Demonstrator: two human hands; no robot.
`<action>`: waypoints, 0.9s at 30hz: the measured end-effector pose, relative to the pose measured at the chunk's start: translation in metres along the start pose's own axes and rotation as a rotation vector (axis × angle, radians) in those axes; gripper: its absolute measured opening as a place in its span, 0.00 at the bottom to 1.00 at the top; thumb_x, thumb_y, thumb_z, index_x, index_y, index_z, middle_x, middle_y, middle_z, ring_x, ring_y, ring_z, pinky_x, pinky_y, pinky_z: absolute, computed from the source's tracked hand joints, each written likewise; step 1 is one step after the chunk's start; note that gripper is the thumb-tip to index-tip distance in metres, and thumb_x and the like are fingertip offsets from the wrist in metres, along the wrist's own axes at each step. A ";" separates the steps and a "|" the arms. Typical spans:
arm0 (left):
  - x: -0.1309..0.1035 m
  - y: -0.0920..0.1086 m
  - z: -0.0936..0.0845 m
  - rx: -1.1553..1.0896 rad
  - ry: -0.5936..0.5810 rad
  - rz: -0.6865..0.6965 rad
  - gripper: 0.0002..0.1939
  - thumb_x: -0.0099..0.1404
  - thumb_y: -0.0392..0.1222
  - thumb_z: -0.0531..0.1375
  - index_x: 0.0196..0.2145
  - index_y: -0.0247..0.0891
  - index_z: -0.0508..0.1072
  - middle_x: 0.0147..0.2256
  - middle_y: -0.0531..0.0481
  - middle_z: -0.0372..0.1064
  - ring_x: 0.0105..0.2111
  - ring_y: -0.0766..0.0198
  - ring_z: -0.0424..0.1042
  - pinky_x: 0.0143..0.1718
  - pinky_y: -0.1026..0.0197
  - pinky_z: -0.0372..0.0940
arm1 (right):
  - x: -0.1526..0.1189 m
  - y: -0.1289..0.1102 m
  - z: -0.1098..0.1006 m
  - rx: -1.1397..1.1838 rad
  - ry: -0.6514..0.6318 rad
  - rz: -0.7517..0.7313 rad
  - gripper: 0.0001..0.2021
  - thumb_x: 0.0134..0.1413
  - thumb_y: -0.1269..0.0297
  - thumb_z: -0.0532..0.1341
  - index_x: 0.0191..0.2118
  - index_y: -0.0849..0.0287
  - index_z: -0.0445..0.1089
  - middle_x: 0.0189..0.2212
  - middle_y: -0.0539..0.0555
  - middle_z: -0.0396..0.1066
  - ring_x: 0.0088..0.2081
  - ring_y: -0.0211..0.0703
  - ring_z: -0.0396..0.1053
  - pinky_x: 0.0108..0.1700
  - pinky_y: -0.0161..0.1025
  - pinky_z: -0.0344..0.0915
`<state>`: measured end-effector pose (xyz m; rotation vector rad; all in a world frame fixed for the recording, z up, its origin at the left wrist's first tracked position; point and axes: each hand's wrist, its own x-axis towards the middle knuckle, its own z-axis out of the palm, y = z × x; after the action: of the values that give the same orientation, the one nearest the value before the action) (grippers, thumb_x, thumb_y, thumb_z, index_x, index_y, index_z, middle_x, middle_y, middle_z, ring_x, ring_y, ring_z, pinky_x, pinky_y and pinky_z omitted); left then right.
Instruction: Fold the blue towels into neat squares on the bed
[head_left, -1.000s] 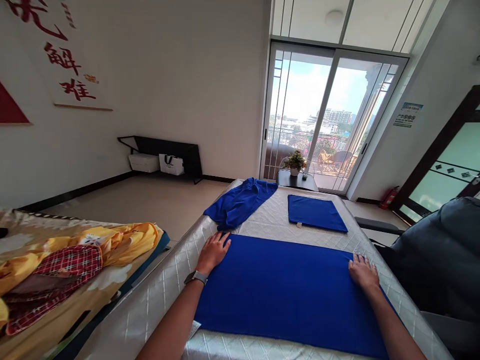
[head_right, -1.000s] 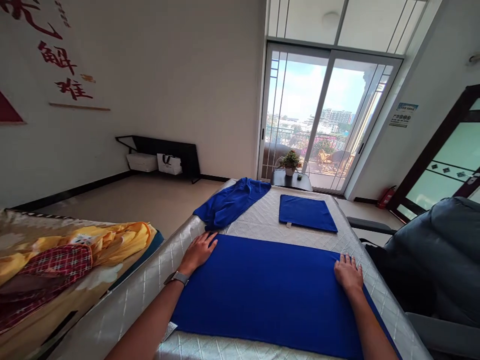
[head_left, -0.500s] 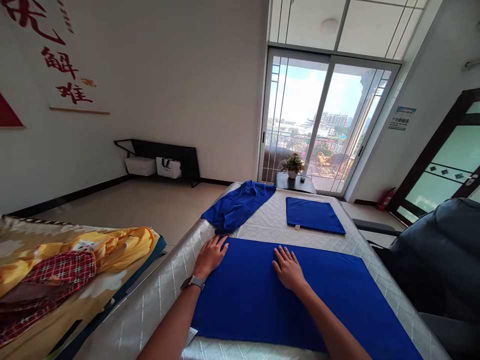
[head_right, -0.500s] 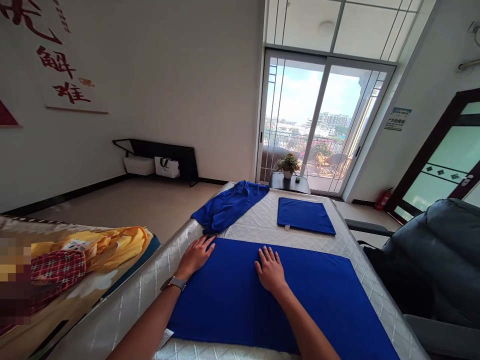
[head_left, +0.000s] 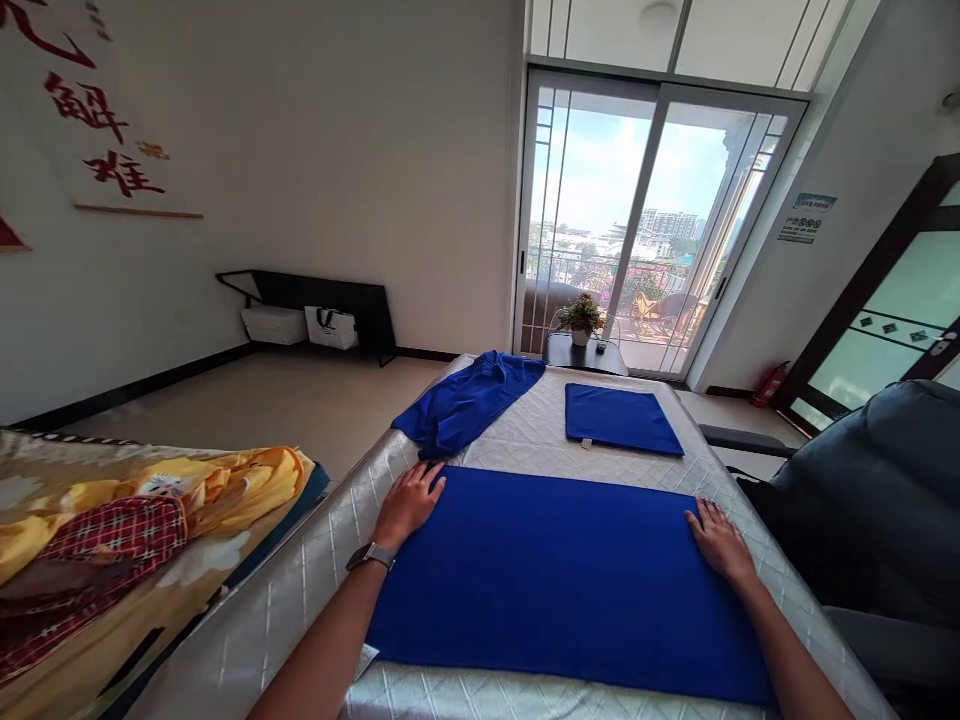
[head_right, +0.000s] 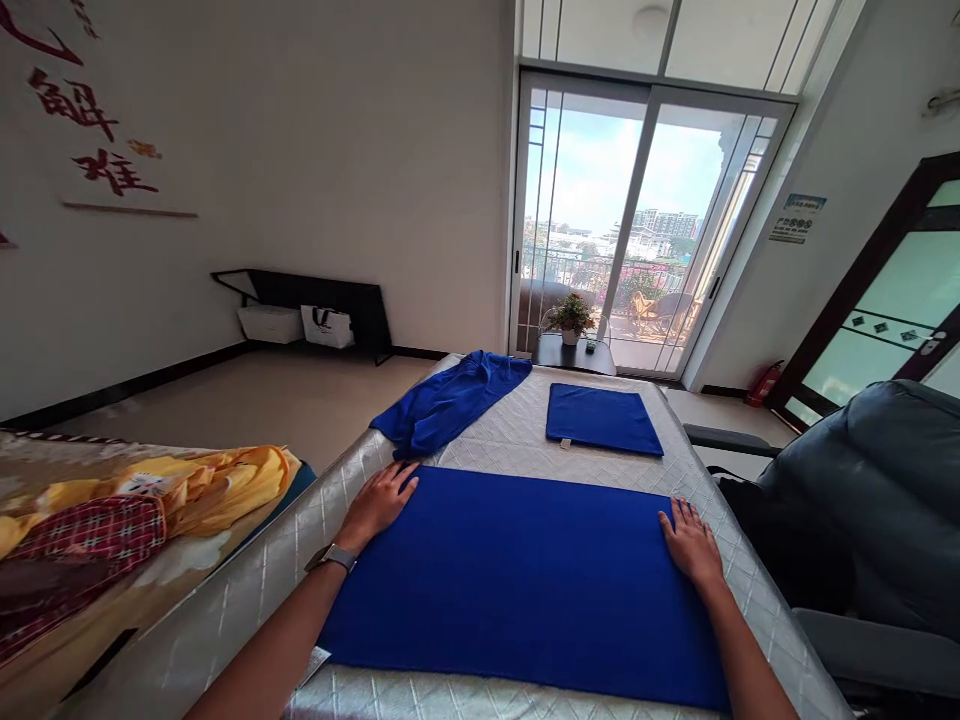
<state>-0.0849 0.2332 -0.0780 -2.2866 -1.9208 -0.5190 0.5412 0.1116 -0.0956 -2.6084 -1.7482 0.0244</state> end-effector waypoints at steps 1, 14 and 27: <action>0.001 0.000 0.000 0.004 -0.004 0.002 0.27 0.75 0.52 0.46 0.65 0.42 0.66 0.64 0.41 0.64 0.65 0.50 0.61 0.67 0.47 0.51 | 0.002 0.008 0.003 0.005 0.009 0.008 0.36 0.67 0.49 0.37 0.74 0.64 0.42 0.74 0.55 0.40 0.73 0.49 0.38 0.72 0.51 0.39; 0.001 0.003 -0.005 -0.076 -0.010 -0.019 0.27 0.75 0.50 0.47 0.65 0.36 0.65 0.63 0.40 0.65 0.65 0.52 0.60 0.68 0.47 0.50 | 0.009 0.017 0.017 0.009 0.045 0.012 0.37 0.66 0.47 0.36 0.74 0.64 0.43 0.74 0.56 0.41 0.73 0.49 0.38 0.72 0.51 0.38; 0.004 -0.010 -0.004 -0.156 0.036 -0.059 0.22 0.74 0.43 0.47 0.58 0.39 0.73 0.62 0.42 0.67 0.60 0.52 0.67 0.63 0.52 0.60 | 0.008 0.019 0.017 0.078 0.043 0.014 0.39 0.64 0.45 0.36 0.73 0.63 0.45 0.73 0.56 0.43 0.73 0.50 0.40 0.72 0.52 0.39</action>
<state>-0.0945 0.2373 -0.0739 -2.2992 -2.0019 -0.7372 0.5619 0.1116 -0.1132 -2.5474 -1.6797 0.0347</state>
